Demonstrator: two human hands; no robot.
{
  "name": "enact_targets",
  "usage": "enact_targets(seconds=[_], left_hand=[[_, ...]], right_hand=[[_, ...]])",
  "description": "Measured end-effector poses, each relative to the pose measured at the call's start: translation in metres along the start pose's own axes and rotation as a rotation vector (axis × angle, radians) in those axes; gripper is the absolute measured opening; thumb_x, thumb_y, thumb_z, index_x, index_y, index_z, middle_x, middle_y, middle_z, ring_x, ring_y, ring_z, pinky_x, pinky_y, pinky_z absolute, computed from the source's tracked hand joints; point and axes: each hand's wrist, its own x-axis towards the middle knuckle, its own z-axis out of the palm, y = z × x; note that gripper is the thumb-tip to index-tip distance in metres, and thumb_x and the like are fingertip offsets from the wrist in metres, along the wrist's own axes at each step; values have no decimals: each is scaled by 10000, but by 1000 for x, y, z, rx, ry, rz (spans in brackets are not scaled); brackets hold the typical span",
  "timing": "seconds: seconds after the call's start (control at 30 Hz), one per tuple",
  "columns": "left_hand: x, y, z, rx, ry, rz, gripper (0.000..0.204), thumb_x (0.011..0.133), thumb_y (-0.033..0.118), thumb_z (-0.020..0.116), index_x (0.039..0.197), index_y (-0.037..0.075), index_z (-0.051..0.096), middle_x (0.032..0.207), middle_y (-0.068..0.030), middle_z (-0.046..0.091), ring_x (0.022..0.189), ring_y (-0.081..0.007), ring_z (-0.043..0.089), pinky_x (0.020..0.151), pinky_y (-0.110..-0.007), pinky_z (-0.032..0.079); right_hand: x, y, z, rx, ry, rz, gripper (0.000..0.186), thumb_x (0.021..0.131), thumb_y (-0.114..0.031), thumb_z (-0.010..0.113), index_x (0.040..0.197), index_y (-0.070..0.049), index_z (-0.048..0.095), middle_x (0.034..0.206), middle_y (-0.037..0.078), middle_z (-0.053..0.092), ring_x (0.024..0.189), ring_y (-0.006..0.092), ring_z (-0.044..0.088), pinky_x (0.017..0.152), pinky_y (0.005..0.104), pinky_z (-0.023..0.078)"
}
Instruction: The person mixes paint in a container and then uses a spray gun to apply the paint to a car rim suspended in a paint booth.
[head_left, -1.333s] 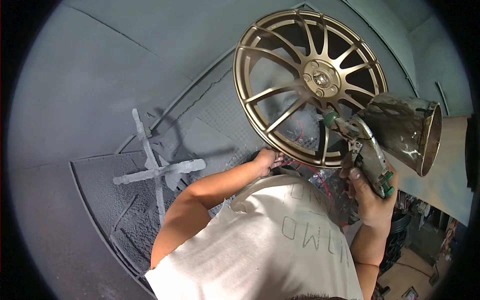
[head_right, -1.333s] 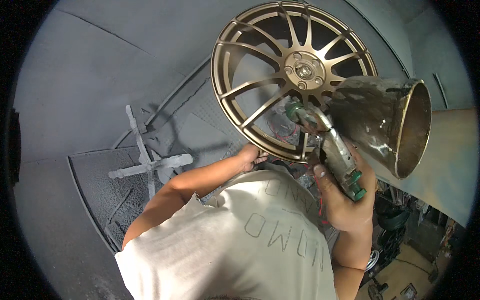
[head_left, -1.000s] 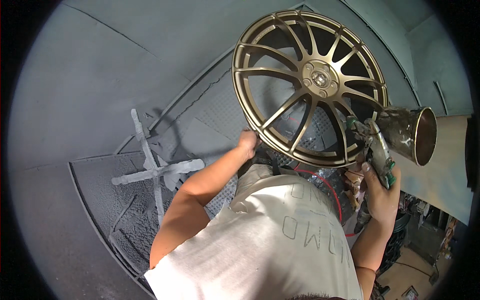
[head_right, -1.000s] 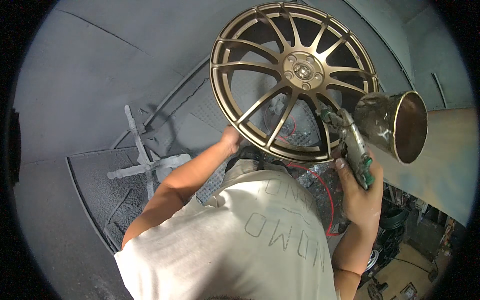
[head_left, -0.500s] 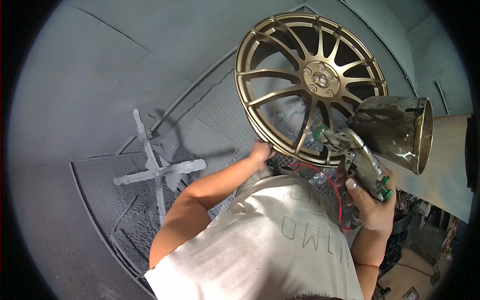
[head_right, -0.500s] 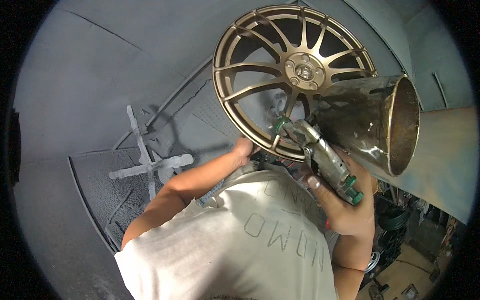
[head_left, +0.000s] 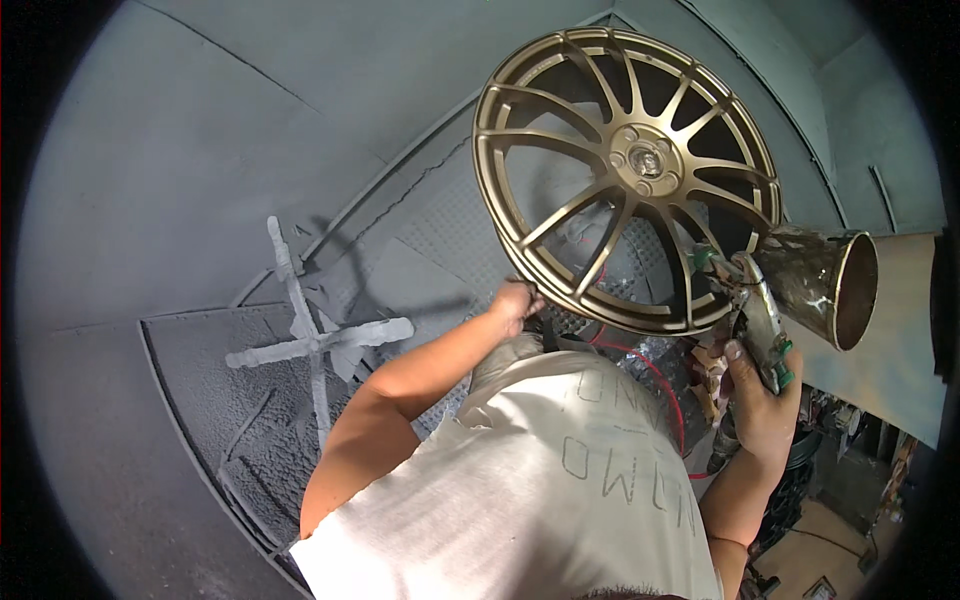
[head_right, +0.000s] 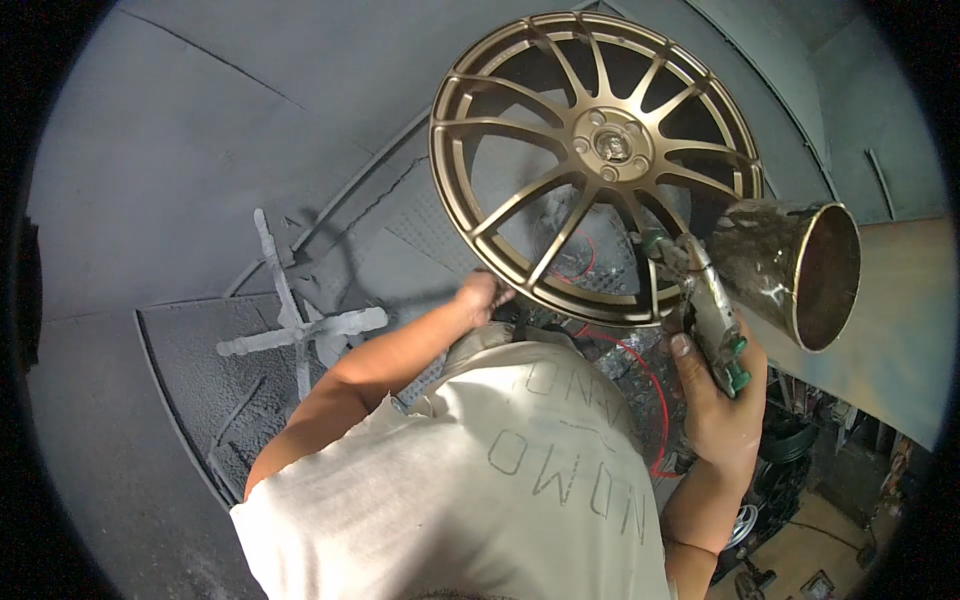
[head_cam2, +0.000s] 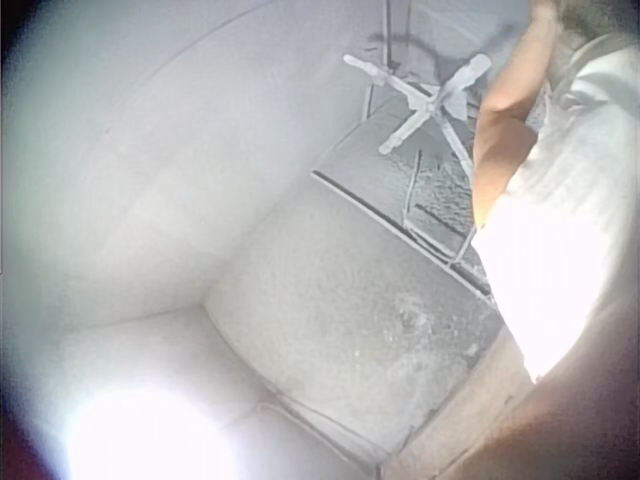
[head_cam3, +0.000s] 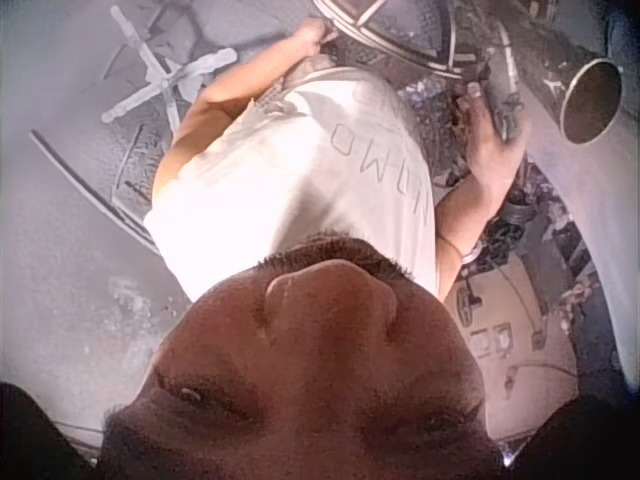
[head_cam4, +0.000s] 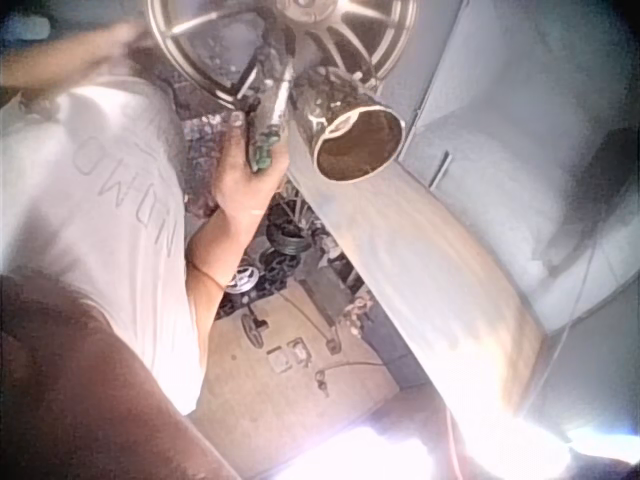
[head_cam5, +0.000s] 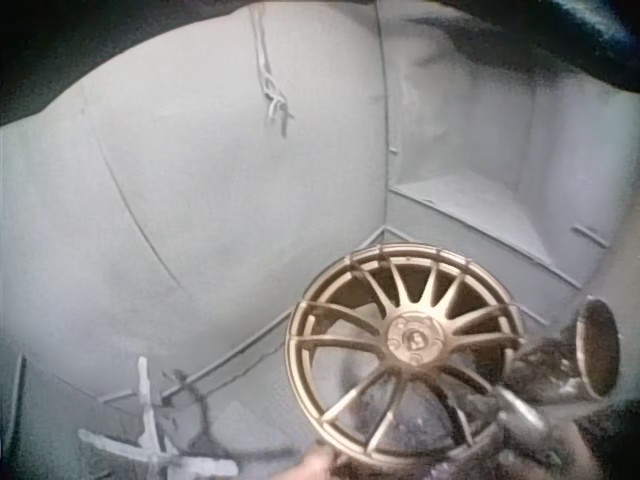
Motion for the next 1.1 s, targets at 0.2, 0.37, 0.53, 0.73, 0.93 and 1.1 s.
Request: enact_targets(seconds=[0.2, 0.37, 0.53, 0.73, 0.93, 1.1], left_hand=[[22, 43, -22, 15, 70, 140, 236, 928, -5, 387, 1052, 28, 585, 1005, -68, 640, 869, -162, 628, 698, -277, 534], [8, 32, -6, 70, -6, 76, 205, 947, 27, 405, 1042, 43, 585, 950, -72, 647, 802, -147, 619, 688, -274, 523], [-17, 3, 18, 111, 0, -23, 215, 968, 84, 434, 1105, 99, 599, 963, -5, 649, 826, -119, 599, 701, -280, 512], [-27, -21, 16, 306, -179, -189, 263, 964, 60, 432, 1173, 113, 583, 1058, -5, 636, 909, -143, 596, 852, -344, 502], [-22, -18, 5, 254, -145, -187, 290, 943, 10, 423, 1173, 82, 584, 1080, -24, 633, 941, -172, 603, 869, -354, 509], [-6, 10, -5, 101, -46, -71, 252, 976, 79, 423, 1159, 91, 596, 1037, -32, 662, 930, -163, 629, 805, -317, 539]], right_hand=[[3, -2, 3, 26, 9, 15, 417, 878, -69, 682, 1242, 54, 521, 931, 96, 675, 732, 105, 601, 604, 220, 469], [-12, -17, 7, 192, -88, 26, 517, 840, -52, 716, 1272, 96, 472, 917, 148, 681, 768, 155, 627, 634, 256, 498], [-13, -27, 10, 224, -333, -22, 445, 824, -33, 703, 1197, 128, 522, 964, 174, 667, 835, 183, 632, 723, 286, 498], [-19, -15, 16, 179, -167, -75, 454, 810, -14, 673, 1220, 113, 523, 974, 154, 658, 861, 188, 629, 777, 294, 499], [-26, 5, -3, 86, 58, 29, 527, 850, -56, 700, 1300, 90, 467, 959, 140, 664, 828, 160, 634, 688, 258, 506], [-15, 13, -11, -50, 96, 72, 478, 884, -91, 676, 1297, 58, 487, 983, 111, 679, 786, 120, 638, 565, 214, 476]])
